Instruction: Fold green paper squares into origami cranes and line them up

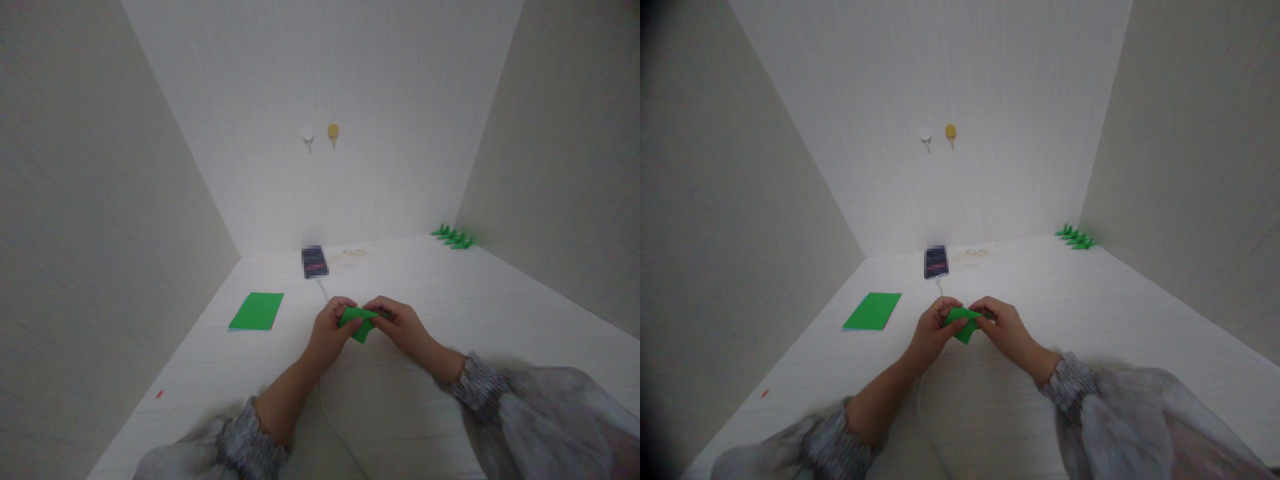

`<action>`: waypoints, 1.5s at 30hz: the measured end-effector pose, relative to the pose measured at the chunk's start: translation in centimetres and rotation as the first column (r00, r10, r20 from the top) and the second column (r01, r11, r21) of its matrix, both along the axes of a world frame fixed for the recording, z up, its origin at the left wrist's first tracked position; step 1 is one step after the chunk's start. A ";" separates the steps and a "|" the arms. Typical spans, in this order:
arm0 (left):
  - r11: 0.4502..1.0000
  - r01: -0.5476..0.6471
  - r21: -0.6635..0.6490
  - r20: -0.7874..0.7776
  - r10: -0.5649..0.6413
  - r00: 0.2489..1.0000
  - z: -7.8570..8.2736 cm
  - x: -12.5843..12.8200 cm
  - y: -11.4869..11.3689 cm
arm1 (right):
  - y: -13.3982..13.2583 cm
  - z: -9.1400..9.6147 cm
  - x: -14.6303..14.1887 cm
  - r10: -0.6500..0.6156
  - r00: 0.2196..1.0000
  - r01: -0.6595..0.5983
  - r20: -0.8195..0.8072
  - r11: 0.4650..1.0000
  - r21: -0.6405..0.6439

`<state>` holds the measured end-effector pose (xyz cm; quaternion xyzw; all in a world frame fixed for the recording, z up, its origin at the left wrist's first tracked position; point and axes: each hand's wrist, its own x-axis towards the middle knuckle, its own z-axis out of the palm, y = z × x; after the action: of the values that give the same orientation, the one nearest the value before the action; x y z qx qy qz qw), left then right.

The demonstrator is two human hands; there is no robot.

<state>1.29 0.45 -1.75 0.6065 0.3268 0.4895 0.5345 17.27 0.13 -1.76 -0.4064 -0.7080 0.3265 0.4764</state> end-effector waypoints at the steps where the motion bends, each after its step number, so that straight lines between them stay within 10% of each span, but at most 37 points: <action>1: 1.000 0.007 -0.008 0.016 -0.007 1.000 0.0 0.0 0.0 | 0.0 0.1 0.0 -0.005 1.000 0.005 -0.015 1.000 -0.026; 27: 0.991 -0.129 0.042 -0.042 0.131 0.991 0.0 -0.4 0.3 | -0.6 0.6 0.3 0.016 0.967 -0.059 -0.256 0.985 -0.163; 45: 0.940 -0.108 0.323 -0.418 0.244 0.875 0.3 -0.3 -0.4 | -0.2 0.6 -0.3 -0.043 0.997 0.044 0.060 0.999 -0.004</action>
<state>1.01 0.02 -1.45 0.7425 0.4212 0.4244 0.3019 16.95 -0.08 -1.20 -0.4325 -0.7121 0.3056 0.4609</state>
